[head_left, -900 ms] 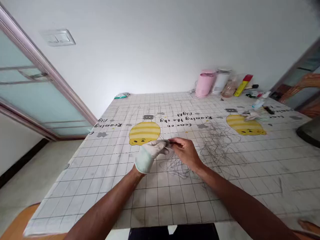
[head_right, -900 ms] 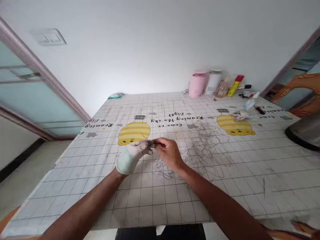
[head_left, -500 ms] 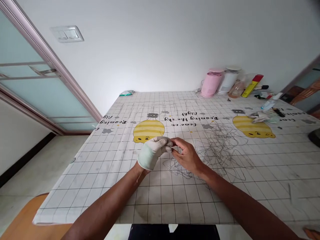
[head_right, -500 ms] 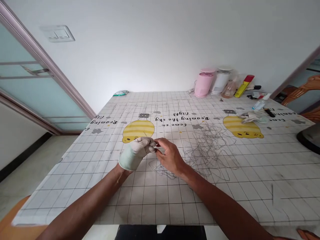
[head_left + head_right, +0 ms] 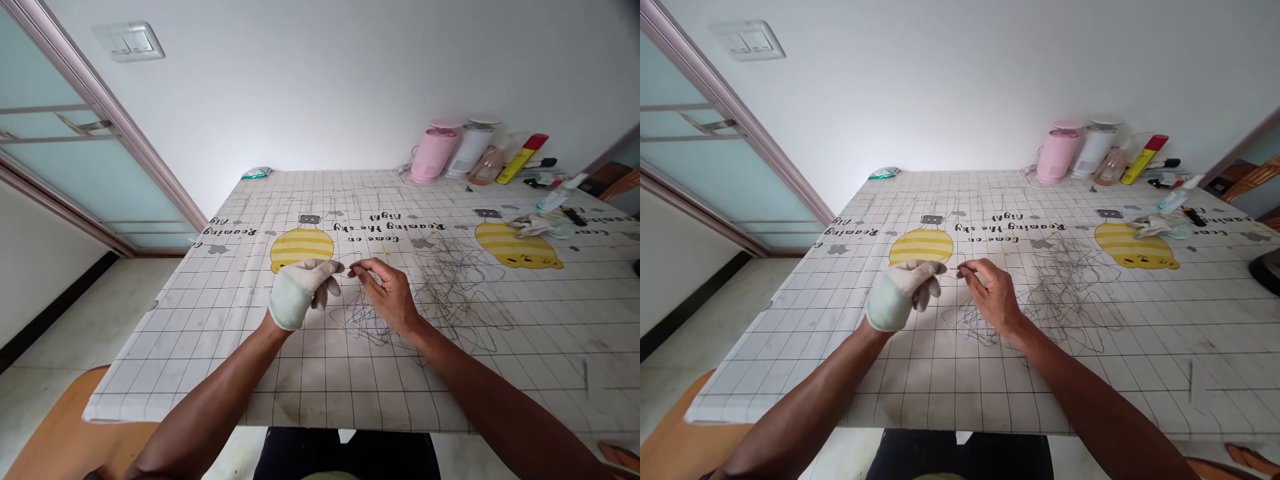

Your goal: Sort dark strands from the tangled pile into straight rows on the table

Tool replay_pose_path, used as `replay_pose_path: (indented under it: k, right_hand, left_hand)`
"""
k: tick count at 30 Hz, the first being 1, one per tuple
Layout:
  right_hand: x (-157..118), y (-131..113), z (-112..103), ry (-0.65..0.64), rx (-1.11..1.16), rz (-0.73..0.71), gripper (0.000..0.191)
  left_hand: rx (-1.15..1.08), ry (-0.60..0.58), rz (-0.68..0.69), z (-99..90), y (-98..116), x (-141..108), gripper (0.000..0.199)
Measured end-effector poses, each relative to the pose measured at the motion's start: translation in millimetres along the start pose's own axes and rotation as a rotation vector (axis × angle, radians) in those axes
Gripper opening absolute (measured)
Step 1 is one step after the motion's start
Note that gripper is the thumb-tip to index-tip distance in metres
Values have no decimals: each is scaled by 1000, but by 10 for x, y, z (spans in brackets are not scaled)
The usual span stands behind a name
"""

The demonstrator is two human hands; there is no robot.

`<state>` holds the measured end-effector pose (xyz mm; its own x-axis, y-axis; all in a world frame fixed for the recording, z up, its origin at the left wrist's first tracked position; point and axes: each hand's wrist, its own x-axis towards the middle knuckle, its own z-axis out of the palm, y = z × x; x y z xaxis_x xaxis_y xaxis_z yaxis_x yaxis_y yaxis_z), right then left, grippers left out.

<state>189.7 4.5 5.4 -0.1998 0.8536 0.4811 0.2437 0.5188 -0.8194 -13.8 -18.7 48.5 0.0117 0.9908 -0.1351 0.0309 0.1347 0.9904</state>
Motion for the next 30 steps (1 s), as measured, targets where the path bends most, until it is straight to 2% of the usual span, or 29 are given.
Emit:
replay_pose_path:
  k: [2,4,6,9,11,13,15,20,22,25,30]
  right_hand:
    - [3,-11,-5,8,14,59,22]
    - [-6,-20,4,-4,39,117,24]
    - [-23,-33,21,-33,75,169,25]
    - [-51,-53,43,-92,119,210,27]
    - [-61,-57,47,-133,151,217,27]
    - [-63,-45,44,-174,205,240,26]
    - [-59,-18,47,-204,301,277,26]
    - [-48,4,99,-215,671,354,22]
    - [-54,-26,122,-234,732,366,24]
    - [-77,-82,138,-257,706,385,32]
    - [-108,-147,125,-314,704,351,34]
  left_hand:
    - [199,248,154,-19,112,-71,33]
    - [413,410,375,-4,160,-77,28]
    - [650,394,571,39,128,-16,34]
    - [948,199,673,104,-26,130,34]
    - [1025,129,644,117,-135,207,31]
    - [972,145,579,105,-202,246,31]
    - [816,182,478,81,-211,254,28]
    - [388,176,197,51,-116,228,22]
    - [309,199,164,57,-96,224,21]
    - [261,216,149,67,-94,228,20]
    - [195,168,100,56,-72,227,20]
